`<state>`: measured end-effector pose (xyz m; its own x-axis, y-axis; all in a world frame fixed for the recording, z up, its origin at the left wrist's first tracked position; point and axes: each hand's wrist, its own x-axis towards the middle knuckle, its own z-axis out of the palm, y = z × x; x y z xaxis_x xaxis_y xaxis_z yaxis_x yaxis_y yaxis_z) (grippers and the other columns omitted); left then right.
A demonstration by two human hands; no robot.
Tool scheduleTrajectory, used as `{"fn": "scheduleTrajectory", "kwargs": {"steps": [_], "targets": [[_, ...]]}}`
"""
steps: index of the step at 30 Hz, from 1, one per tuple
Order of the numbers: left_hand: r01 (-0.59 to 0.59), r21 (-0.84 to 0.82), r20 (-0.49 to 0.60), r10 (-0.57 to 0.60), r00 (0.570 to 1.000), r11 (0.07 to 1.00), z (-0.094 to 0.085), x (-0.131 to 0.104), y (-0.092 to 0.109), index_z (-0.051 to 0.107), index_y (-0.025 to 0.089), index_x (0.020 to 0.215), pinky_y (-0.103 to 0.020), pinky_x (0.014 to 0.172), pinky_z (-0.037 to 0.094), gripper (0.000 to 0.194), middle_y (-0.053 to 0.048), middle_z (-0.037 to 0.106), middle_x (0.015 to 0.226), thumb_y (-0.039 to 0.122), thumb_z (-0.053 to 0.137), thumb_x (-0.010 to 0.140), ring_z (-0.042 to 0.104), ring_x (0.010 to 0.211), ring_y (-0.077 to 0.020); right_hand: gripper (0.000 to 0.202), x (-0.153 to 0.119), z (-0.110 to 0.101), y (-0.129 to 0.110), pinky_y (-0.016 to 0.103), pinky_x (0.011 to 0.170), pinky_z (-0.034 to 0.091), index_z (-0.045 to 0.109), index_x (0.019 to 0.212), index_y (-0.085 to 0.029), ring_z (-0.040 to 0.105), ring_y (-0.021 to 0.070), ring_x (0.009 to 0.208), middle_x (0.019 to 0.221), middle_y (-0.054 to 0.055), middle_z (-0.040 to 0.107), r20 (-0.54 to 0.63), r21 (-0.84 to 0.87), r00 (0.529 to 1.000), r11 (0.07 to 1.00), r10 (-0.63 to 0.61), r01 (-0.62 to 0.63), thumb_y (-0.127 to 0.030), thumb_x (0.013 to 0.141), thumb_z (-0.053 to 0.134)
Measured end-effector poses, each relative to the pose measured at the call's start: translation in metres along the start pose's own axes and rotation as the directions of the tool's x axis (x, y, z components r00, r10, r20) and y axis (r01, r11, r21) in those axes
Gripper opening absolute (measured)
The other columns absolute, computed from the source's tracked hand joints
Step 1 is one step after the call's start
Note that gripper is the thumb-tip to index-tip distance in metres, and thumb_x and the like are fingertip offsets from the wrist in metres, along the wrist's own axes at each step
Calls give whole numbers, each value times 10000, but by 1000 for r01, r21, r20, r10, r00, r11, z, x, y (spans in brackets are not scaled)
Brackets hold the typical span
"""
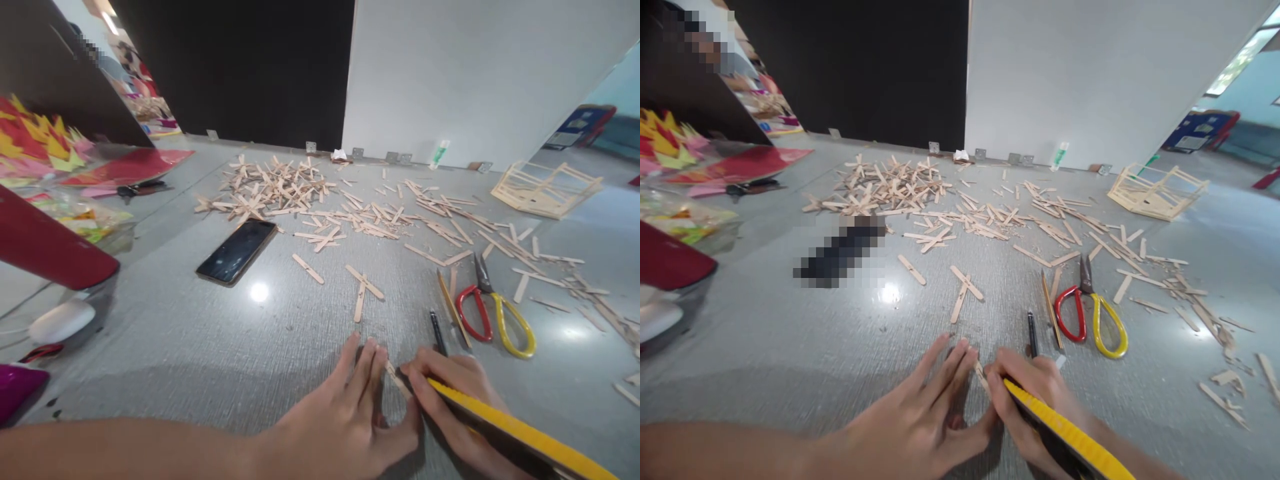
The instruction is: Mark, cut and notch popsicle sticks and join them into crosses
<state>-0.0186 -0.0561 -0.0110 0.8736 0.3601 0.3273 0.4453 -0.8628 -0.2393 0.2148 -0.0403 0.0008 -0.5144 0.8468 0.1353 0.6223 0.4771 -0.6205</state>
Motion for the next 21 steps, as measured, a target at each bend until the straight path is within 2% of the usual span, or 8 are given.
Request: {"fn": "scheduleTrajectory", "kwargs": {"steps": [5, 11, 16, 21], "targets": [[-16, -2, 9, 16, 1000, 1000, -1, 2, -2, 499, 47, 1454, -627, 1060, 478, 488, -302, 726, 1239, 171, 564, 987, 676, 1243, -449, 335, 1, -1, -2, 255, 540, 464, 558, 814, -257, 646, 135, 540, 635, -43, 604, -12, 76, 999, 997, 36, -35, -365, 1104, 430], [-3, -26, 28, 3, 1000, 1000, -3, 2, -1, 495, 48, 1443, -624, 1096, 434, 453, -321, 700, 1276, 232, 526, 1030, 659, 1269, -448, 389, 4, -1, -7, 259, 580, 461, 605, 792, -243, 637, 128, 541, 615, -47, 613, -91, 49, 993, 997, 70, -66, -394, 1104, 427], [-5, -14, 29, 5, 1000, 1000, -2, 2, -1, 488, 60, 1437, -629, 1103, 416, 436, -315, 695, 1288, 238, 489, 1039, 659, 1270, -444, 359, 6, 1, -7, 273, 605, 472, 642, 837, -241, 664, 146, 587, 669, -33, 677, -74, 63, 994, 995, 83, -78, -429, 1084, 461], [-13, 2, 12, 13, 1000, 1000, -2, 2, -2, 488, 55, 1431, -620, 1093, 413, 428, -312, 711, 1260, 231, 470, 1041, 678, 1242, -441, 343, 8, 1, -5, 269, 607, 465, 655, 858, -233, 666, 143, 602, 690, -26, 685, -62, 67, 995, 995, 82, -77, -401, 1085, 459]]}}
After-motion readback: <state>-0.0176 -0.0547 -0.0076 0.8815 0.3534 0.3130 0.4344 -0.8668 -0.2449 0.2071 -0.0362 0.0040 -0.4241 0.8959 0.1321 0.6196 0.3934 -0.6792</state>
